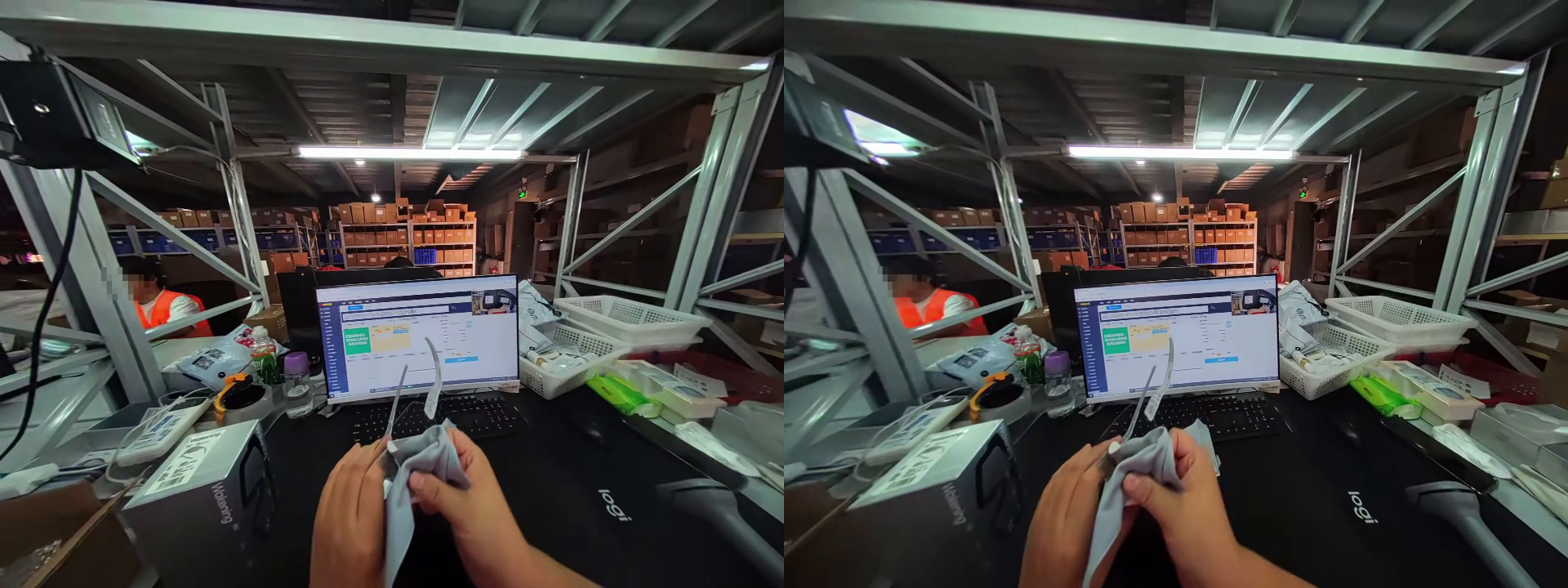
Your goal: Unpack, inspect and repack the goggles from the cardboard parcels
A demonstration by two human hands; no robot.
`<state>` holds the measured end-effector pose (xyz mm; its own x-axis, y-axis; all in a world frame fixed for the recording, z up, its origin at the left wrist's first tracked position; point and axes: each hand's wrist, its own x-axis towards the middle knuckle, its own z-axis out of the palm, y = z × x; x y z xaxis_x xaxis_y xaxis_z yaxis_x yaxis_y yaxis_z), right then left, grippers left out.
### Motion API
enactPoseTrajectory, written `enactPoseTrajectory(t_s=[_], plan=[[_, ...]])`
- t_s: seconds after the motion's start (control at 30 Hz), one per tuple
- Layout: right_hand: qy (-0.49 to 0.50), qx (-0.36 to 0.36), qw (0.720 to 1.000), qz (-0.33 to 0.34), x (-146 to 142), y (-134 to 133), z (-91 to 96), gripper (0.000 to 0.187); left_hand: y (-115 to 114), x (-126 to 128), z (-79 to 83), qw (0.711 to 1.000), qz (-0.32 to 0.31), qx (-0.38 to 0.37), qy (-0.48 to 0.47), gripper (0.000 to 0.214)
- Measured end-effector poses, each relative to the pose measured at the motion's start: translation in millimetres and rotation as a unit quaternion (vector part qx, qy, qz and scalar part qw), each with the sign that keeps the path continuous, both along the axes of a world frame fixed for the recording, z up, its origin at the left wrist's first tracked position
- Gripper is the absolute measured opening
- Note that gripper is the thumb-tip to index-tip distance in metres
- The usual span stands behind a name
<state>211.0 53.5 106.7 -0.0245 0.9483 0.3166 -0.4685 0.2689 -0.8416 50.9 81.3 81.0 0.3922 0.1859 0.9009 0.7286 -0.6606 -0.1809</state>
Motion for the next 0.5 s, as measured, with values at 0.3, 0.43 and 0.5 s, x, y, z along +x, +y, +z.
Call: enactPoseTrajectory(t_s=[0.3,0.43,0.5], plan=[[-0.081,0.066,0.989,-0.1,-7,0,-7.8,0.041,1,-1,-10.0,0.999,-0.021,0.035,-0.004,0.029],[0.01,0.014,1.0,-0.018,8,-4,7.0,0.038,0,10,-4.7,0.997,0.027,0.075,0.016,0.025],[0.047,-0.006,0.999,-0.005,14,-7,12.0,0.037,0,12,-1.3,0.996,0.019,0.079,0.02,0.023]])
